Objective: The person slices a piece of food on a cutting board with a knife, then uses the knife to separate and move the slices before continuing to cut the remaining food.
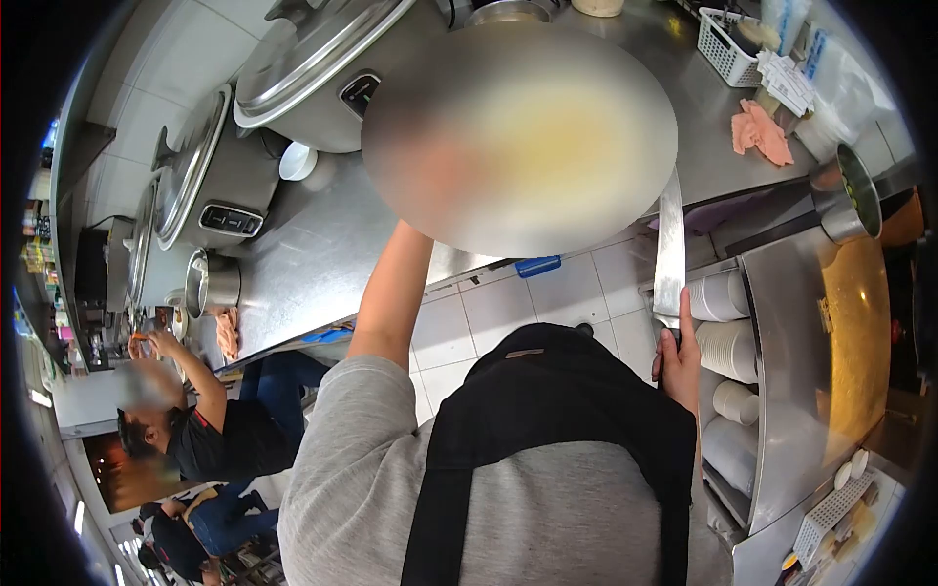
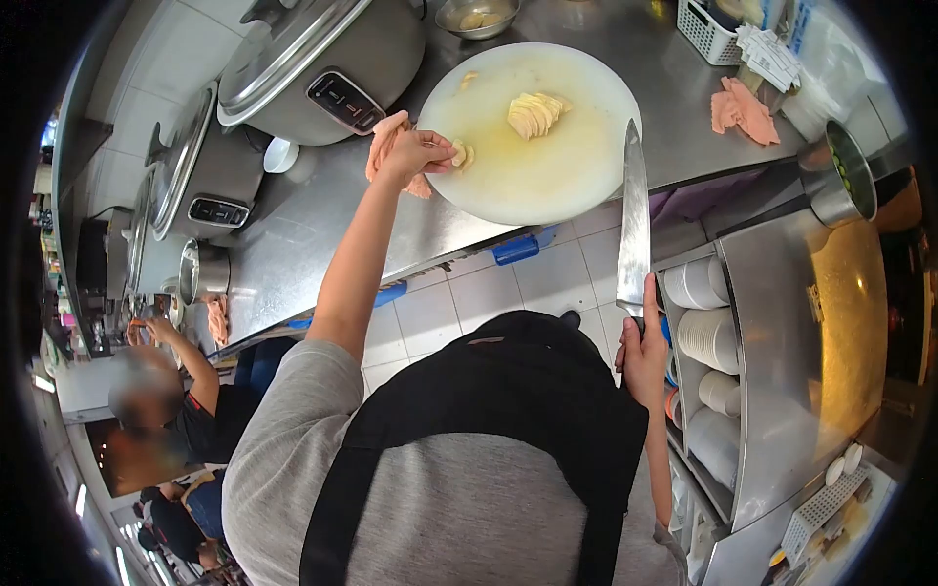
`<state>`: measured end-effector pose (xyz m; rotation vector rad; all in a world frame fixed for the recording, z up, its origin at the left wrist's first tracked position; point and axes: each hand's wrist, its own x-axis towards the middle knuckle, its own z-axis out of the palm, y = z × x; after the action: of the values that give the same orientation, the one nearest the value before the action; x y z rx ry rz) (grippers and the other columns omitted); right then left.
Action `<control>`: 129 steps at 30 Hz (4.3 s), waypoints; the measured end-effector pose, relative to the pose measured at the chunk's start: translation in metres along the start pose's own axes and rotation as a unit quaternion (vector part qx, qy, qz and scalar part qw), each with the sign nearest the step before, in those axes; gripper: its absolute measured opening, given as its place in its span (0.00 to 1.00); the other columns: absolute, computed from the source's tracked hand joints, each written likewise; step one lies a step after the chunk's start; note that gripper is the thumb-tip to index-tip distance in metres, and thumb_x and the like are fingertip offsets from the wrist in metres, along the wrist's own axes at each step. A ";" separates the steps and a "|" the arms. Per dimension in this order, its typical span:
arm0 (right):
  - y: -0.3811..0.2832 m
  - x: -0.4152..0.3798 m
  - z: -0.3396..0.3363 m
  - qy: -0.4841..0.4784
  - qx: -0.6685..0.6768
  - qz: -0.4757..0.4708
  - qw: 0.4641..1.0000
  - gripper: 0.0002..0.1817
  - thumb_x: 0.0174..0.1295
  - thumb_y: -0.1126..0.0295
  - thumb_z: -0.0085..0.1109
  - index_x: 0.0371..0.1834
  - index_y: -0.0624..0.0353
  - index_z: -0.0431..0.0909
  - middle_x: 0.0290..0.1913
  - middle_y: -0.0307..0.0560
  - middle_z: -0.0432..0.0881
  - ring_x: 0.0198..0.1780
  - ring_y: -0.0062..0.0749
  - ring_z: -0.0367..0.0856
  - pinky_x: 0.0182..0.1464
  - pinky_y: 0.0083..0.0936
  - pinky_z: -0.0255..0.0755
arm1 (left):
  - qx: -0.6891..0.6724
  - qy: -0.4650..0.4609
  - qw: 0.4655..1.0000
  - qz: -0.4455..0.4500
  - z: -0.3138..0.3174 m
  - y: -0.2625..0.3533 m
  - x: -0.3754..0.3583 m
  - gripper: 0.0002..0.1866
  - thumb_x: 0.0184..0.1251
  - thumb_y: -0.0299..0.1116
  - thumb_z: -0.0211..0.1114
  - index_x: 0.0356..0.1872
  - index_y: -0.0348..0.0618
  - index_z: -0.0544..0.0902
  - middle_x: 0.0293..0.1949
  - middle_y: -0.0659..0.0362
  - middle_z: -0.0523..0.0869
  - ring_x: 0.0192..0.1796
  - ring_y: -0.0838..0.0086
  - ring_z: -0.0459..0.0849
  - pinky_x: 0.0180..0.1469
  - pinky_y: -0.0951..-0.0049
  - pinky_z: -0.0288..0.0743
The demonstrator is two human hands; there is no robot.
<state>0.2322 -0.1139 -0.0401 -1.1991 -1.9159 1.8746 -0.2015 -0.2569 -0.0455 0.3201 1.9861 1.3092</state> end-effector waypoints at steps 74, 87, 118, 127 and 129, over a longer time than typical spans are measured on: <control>-0.064 0.124 -0.021 -0.082 -0.044 -0.090 0.992 0.36 0.71 0.76 0.48 0.80 0.38 0.52 0.23 0.35 0.72 0.18 0.15 0.63 0.22 0.18 0.64 | 0.210 -0.255 0.923 0.198 0.041 0.042 0.061 0.11 0.50 0.26 0.77 0.31 0.39 0.82 0.25 0.69 0.77 0.29 0.84 0.73 0.34 0.79 0.68; -0.070 0.135 -0.031 -0.109 -0.072 -0.089 0.987 0.37 0.69 0.77 0.48 0.80 0.43 0.50 0.23 0.38 0.73 0.19 0.18 0.67 0.24 0.20 0.66 | 0.236 -0.026 0.937 0.255 0.062 0.035 0.048 0.17 0.46 0.25 0.79 0.35 0.36 0.79 0.32 0.59 0.83 0.31 0.74 0.81 0.38 0.74 0.78; -0.098 0.165 -0.043 -0.137 -0.465 -0.331 0.810 0.34 0.58 0.79 0.58 0.68 0.36 0.73 0.45 0.48 0.74 0.48 0.43 0.78 0.45 0.38 0.77 | 0.219 0.277 0.880 0.319 0.126 -0.004 0.004 0.12 0.52 0.27 0.74 0.37 0.37 0.84 0.41 0.55 0.86 0.44 0.62 0.84 0.45 0.68 0.79; -0.091 0.164 -0.041 -0.153 -0.467 -0.331 0.805 0.32 0.59 0.78 0.58 0.67 0.34 0.74 0.44 0.46 0.73 0.46 0.41 0.78 0.42 0.37 0.78 | 0.228 0.280 0.872 0.331 0.126 -0.007 0.005 0.10 0.51 0.27 0.74 0.35 0.39 0.85 0.39 0.57 0.86 0.44 0.62 0.83 0.45 0.65 0.78; -0.092 0.162 -0.042 -0.144 -0.467 -0.341 0.803 0.32 0.60 0.78 0.57 0.67 0.34 0.74 0.43 0.46 0.73 0.46 0.41 0.78 0.41 0.37 0.78 | 0.234 0.280 0.870 0.332 0.126 -0.007 0.004 0.09 0.51 0.27 0.73 0.34 0.39 0.85 0.38 0.57 0.86 0.43 0.62 0.83 0.45 0.65 0.78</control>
<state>0.1174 0.0360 -0.0114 -0.1889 -3.0210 0.7156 -0.1166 -0.1705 -0.0811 1.0303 2.8516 1.3989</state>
